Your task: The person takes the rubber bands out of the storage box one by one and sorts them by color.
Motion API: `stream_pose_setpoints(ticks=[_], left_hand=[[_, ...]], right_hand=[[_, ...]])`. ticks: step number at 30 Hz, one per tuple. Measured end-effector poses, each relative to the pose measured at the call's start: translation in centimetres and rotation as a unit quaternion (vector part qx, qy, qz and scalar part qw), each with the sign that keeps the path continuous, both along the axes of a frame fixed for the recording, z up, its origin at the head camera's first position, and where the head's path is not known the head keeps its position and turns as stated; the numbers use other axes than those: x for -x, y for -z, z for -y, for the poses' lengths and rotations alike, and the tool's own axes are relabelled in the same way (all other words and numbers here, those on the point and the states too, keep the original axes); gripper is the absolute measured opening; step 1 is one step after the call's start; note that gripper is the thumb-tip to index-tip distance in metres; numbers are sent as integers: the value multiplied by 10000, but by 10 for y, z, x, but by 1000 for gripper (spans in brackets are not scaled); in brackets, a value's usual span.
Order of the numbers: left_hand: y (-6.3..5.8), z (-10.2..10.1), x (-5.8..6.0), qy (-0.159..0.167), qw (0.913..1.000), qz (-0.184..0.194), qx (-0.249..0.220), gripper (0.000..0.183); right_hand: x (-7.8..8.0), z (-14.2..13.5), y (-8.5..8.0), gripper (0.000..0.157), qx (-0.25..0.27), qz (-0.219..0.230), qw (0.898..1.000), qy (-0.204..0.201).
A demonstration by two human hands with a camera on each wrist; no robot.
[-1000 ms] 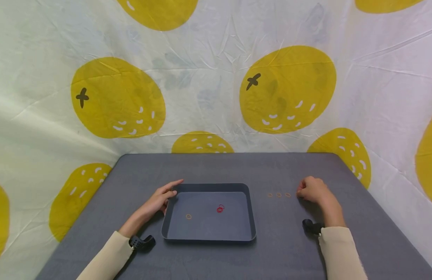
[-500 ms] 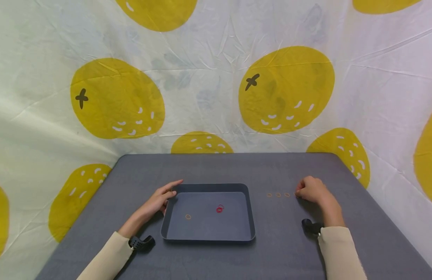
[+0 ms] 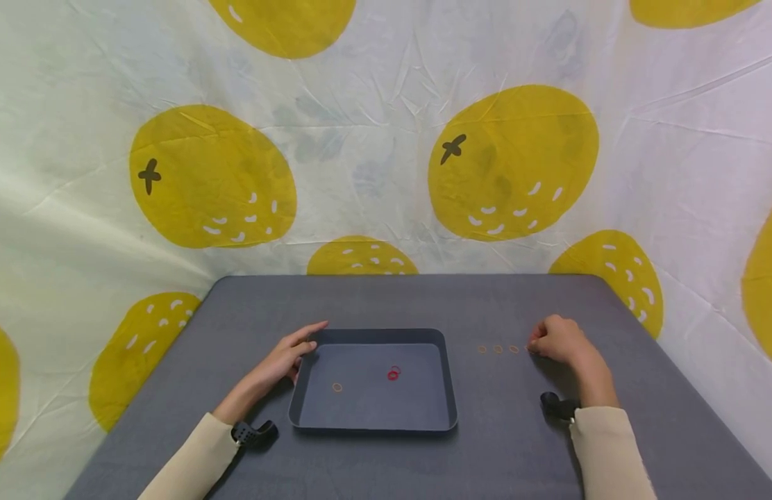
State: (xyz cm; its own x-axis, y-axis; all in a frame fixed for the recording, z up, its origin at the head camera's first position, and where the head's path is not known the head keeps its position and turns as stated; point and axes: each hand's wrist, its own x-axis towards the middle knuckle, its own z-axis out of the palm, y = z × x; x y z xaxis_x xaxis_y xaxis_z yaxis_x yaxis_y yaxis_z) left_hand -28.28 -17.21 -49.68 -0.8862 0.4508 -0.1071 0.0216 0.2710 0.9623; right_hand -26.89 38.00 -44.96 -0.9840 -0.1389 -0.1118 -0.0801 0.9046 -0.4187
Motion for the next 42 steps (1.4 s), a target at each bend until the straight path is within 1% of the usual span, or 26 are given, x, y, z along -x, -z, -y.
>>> stream_pose_setpoints(ticks=[7, 17, 21, 29, 35, 42], left_hand=[[0, 0, -2, -90, 9999, 41, 36, 47], [1, 1, -2, -99, 9999, 42, 34, 47], [1, 1, -3, -93, 9999, -18, 77, 47], [2, 1, -2, -176, 9997, -28, 151, 45], [1, 0, -2, -157, 9998, 5, 116, 46], [2, 0, -2, -88, 9999, 5, 73, 46]], right_hand=[[-3, 3, -9, 10, -57, -87, 9999, -17], [-9, 15, -26, 14, -95, -307, 9991, -270], [-9, 19, -30, 15, -2, -408, 9983, -409], [-8, 31, -39, 19, 270, -435, 9977, -434], [-13, 42, -50, 20, 272, -627, 9962, -546], [-17, 56, -58, 17, 246, -838, 9945, -584]])
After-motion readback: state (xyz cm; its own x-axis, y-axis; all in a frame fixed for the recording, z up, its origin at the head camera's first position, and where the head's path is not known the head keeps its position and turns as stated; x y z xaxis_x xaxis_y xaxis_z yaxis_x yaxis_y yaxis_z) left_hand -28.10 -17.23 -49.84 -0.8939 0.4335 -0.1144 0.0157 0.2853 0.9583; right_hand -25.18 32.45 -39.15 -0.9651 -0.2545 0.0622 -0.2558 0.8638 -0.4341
